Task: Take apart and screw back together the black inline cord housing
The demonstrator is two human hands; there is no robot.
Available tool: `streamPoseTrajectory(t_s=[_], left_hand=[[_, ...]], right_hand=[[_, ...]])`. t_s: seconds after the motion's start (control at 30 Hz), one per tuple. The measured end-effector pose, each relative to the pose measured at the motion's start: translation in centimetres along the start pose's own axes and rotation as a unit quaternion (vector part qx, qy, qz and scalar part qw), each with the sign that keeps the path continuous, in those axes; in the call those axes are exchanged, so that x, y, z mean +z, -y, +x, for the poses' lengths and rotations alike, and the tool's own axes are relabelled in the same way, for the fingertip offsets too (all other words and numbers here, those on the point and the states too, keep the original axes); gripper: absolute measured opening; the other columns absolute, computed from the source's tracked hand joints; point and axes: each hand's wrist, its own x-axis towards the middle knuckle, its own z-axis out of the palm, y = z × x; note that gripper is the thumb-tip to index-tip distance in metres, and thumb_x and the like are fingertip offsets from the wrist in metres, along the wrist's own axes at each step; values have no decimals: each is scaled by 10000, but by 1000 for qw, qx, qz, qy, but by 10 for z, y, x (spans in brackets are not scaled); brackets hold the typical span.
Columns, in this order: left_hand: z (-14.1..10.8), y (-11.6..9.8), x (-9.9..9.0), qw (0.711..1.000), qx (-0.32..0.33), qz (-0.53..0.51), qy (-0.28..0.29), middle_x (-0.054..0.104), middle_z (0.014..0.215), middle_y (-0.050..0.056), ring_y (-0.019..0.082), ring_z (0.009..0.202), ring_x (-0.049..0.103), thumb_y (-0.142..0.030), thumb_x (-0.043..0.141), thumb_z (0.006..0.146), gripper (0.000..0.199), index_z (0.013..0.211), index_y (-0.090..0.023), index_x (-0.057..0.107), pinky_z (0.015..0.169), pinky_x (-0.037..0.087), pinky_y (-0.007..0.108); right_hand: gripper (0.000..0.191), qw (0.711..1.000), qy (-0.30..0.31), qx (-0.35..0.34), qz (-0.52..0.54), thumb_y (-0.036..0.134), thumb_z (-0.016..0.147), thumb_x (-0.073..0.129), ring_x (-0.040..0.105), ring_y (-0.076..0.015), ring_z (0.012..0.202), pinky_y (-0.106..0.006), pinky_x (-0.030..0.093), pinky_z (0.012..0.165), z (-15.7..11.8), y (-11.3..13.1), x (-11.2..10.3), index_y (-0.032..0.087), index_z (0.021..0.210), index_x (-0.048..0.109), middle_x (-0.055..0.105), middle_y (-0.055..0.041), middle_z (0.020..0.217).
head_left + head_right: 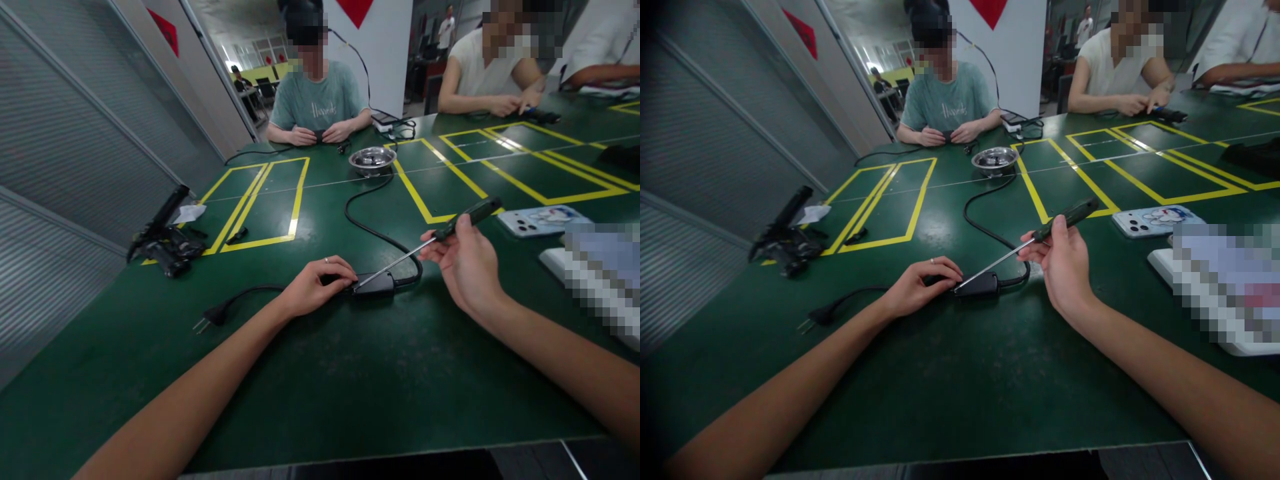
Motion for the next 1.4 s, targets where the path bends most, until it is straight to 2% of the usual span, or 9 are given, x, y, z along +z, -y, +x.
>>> streamPoseTrajectory(t_s=[0.33,0.53,0.73,1.0,1.13,1.23,1.33,1.4], left_hand=[[0,-1,-2,1000,-13,-23,8,659,1013,78,180,931,621,-281,547,904,194,936,-183,711,890,499,407],[-2,0,-7,997,-25,-55,39,637,1113,81,206,1012,611,-310,554,910,202,932,-200,723,939,473,445],[-1,1,-7,995,-32,-78,59,618,1134,63,201,1038,604,-309,665,840,125,890,-209,721,956,465,444],[-2,-8,-7,997,-39,-20,55,611,1155,65,204,1044,599,-318,604,880,160,887,-193,702,955,459,414],[-2,-9,-8,996,-40,-24,69,587,1184,63,204,1081,576,-306,579,894,162,880,-181,682,986,429,412],[-2,-9,-6,996,-58,-37,63,587,1174,65,203,1081,568,-285,607,874,143,957,-176,647,983,425,391],[-3,-9,-3,995,-89,-21,47,602,1121,60,199,1032,571,-278,597,876,253,1113,-192,583,938,445,373],[-3,-10,-2,994,-99,9,48,602,1115,54,201,1021,566,-279,557,898,264,1151,-203,568,928,442,373]], right_hand=[[277,1000,22,-8,9,484,881,543,665,-151,576,-321,580,583,-2,0,0,218,930,488,683,-21,763],[257,1000,27,-12,-3,479,896,520,665,-147,584,-316,578,583,0,-2,-2,228,940,486,685,-10,765],[223,999,43,-20,-8,453,906,514,659,-141,580,-306,570,584,-1,-4,-2,233,923,484,683,-1,756],[235,1000,4,-6,3,451,911,508,633,-135,555,-282,554,555,6,-2,-5,218,888,486,656,-8,703],[244,1000,-1,1,4,458,902,525,628,-131,560,-273,555,554,7,0,-6,218,872,492,641,-6,699],[247,1000,7,-2,1,461,888,549,622,-125,551,-270,554,556,6,0,-6,220,876,493,641,-1,704],[241,1000,11,-20,-10,451,878,573,623,-121,555,-263,551,551,6,-1,-6,224,896,492,638,12,703],[231,999,17,-34,-19,433,878,581,626,-120,560,-264,550,549,5,-1,-6,222,908,493,639,16,707]])
